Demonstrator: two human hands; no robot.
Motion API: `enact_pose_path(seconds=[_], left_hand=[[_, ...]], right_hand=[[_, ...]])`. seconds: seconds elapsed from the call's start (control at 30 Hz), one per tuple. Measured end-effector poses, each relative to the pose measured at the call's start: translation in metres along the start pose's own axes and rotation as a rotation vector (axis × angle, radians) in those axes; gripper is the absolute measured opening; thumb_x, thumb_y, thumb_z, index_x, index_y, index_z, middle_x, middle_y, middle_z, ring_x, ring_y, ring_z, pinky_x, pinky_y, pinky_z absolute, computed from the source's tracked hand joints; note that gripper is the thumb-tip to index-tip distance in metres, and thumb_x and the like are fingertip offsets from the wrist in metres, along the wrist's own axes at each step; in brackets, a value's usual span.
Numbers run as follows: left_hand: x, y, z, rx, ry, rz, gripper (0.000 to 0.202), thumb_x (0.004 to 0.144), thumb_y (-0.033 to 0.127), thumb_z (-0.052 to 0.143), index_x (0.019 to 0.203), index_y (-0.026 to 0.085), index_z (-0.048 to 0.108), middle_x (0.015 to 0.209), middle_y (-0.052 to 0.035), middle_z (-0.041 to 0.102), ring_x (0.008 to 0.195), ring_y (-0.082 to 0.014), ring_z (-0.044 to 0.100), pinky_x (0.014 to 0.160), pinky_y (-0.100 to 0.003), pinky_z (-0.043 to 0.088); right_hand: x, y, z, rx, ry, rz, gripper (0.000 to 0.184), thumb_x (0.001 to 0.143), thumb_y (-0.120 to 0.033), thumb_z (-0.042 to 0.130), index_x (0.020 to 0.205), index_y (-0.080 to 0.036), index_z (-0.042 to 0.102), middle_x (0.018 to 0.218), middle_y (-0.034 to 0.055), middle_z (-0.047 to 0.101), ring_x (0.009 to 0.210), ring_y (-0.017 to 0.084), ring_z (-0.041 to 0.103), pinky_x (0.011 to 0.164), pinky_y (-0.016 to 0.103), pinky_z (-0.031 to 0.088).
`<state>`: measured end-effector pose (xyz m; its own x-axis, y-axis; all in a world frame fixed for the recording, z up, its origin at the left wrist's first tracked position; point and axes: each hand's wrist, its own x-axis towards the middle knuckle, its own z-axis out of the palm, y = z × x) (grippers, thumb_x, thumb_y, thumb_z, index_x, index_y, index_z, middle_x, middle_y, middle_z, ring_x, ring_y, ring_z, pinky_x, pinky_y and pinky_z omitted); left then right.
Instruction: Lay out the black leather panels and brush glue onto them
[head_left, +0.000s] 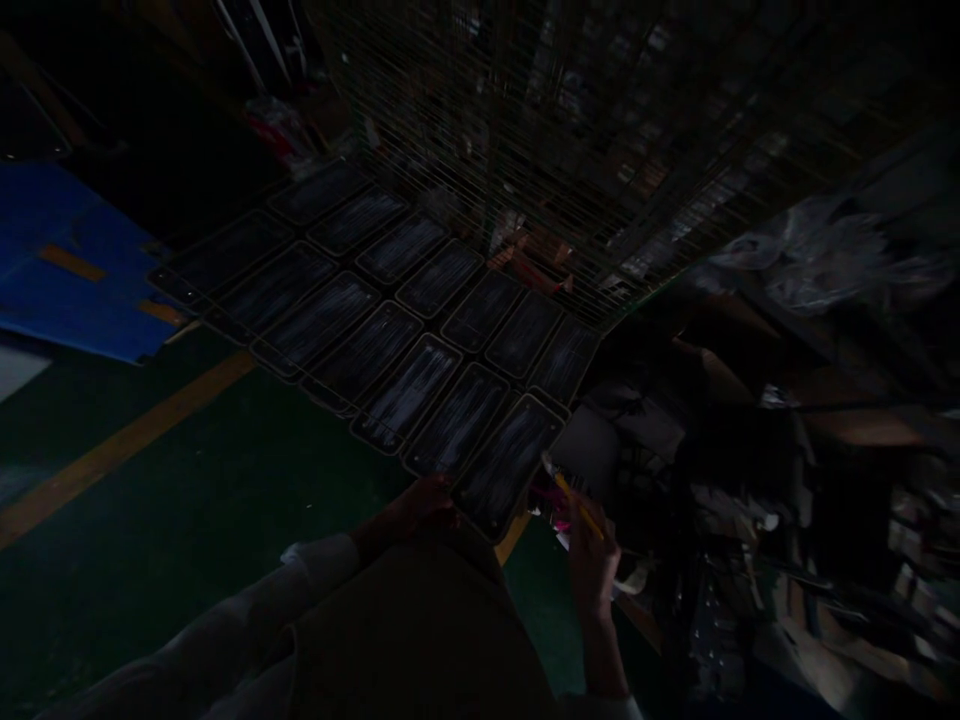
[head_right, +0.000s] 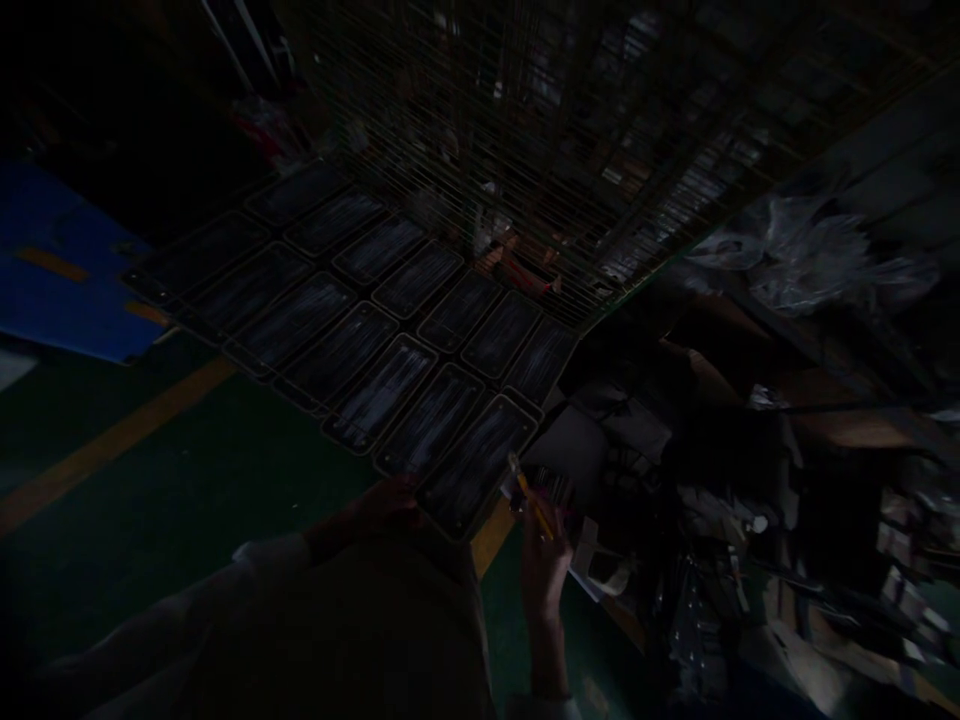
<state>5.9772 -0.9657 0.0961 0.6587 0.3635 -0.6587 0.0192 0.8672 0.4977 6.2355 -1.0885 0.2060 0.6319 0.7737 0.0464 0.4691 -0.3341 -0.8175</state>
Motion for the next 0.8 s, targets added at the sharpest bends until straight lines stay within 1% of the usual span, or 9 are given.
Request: enact_pose_path(seconds=[0.07,0.1,0.2,0.3,0.37,0.47,0.6,0.67,0.8], left_hand=[[-0.001,0.007,-0.004,-0.012,-0.024,0.036,0.056,0.066,0.025,0.075,0.116,0.018,0.052,0.085,-0.0052,0.07,0.064,-0.0228,0.069,0.063,-0.036,0.054],[-0.002,0.011,-0.006,-0.024,-0.027,0.056,0.058,0.065,0.024,0.076,0.119,0.019,0.053,0.085,-0.0049,0.07,0.064,-0.0222,0.069,0.063,-0.036,0.055],[-0.008,0.024,-0.012,-0.064,-0.011,0.122,0.059,0.066,0.023,0.078,0.121,0.019,0.057,0.091,-0.0058,0.071,0.072,-0.0226,0.069,0.067,-0.037,0.056],[-0.015,0.039,-0.022,-0.06,0.01,0.19,0.054,0.069,0.022,0.079,0.12,0.02,0.061,0.103,-0.0081,0.071,0.083,-0.0239,0.069,0.074,-0.037,0.056],[-0.018,0.047,-0.034,-0.051,0.017,0.242,0.05,0.07,0.023,0.079,0.117,0.022,0.064,0.105,-0.0086,0.071,0.085,-0.0251,0.07,0.075,-0.039,0.057],[-0.018,0.054,-0.057,-0.045,0.064,0.306,0.049,0.069,0.024,0.08,0.115,0.022,0.065,0.101,-0.0074,0.072,0.084,-0.0265,0.07,0.077,-0.042,0.057],[-0.012,0.051,-0.082,-0.03,0.172,0.314,0.054,0.067,0.028,0.082,0.117,0.02,0.064,0.097,-0.0054,0.073,0.084,-0.0261,0.07,0.08,-0.042,0.058],[-0.009,0.048,-0.087,-0.041,0.225,0.299,0.056,0.064,0.03,0.084,0.115,0.019,0.064,0.097,-0.0053,0.073,0.086,-0.0257,0.07,0.081,-0.042,0.058],[-0.007,0.043,-0.09,-0.035,0.318,0.26,0.058,0.053,0.035,0.09,0.101,0.016,0.063,0.088,-0.0041,0.072,0.08,-0.024,0.07,0.077,-0.04,0.058]], right_hand=[[-0.005,0.009,0.003,-0.108,0.079,-0.063,0.031,0.094,-0.038,0.051,0.113,-0.02,0.067,0.111,0.0113,0.07,0.099,0.023,0.067,0.084,0.036,0.054],[-0.007,0.013,0.005,-0.161,0.094,-0.063,0.032,0.095,-0.038,0.049,0.115,-0.021,0.067,0.113,0.0111,0.07,0.1,0.024,0.066,0.084,0.036,0.054],[-0.017,0.027,0.02,-0.263,0.035,0.013,0.038,0.096,-0.035,0.04,0.122,-0.02,0.064,0.107,0.0097,0.073,0.087,0.021,0.069,0.072,0.03,0.053],[-0.029,0.038,0.039,-0.294,-0.044,0.064,0.043,0.094,-0.031,0.034,0.123,-0.017,0.063,0.089,0.0082,0.075,0.068,0.018,0.069,0.057,0.025,0.049],[-0.036,0.043,0.051,-0.33,-0.058,0.057,0.044,0.093,-0.03,0.033,0.12,-0.016,0.064,0.084,0.008,0.075,0.063,0.018,0.068,0.055,0.024,0.048],[-0.045,0.045,0.062,-0.371,-0.07,0.033,0.044,0.09,-0.027,0.033,0.118,-0.016,0.065,0.09,0.0089,0.076,0.065,0.019,0.069,0.056,0.025,0.049],[-0.049,0.04,0.064,-0.372,-0.088,0.025,0.045,0.09,-0.022,0.032,0.12,-0.017,0.064,0.101,0.009,0.075,0.07,0.018,0.071,0.059,0.024,0.051],[-0.048,0.034,0.06,-0.366,-0.103,-0.006,0.045,0.091,-0.021,0.032,0.123,-0.018,0.063,0.108,0.009,0.074,0.079,0.019,0.072,0.065,0.025,0.053],[-0.039,0.023,0.049,-0.359,-0.128,-0.08,0.047,0.091,-0.018,0.034,0.129,-0.023,0.06,0.118,0.0086,0.07,0.095,0.02,0.07,0.075,0.028,0.056]])
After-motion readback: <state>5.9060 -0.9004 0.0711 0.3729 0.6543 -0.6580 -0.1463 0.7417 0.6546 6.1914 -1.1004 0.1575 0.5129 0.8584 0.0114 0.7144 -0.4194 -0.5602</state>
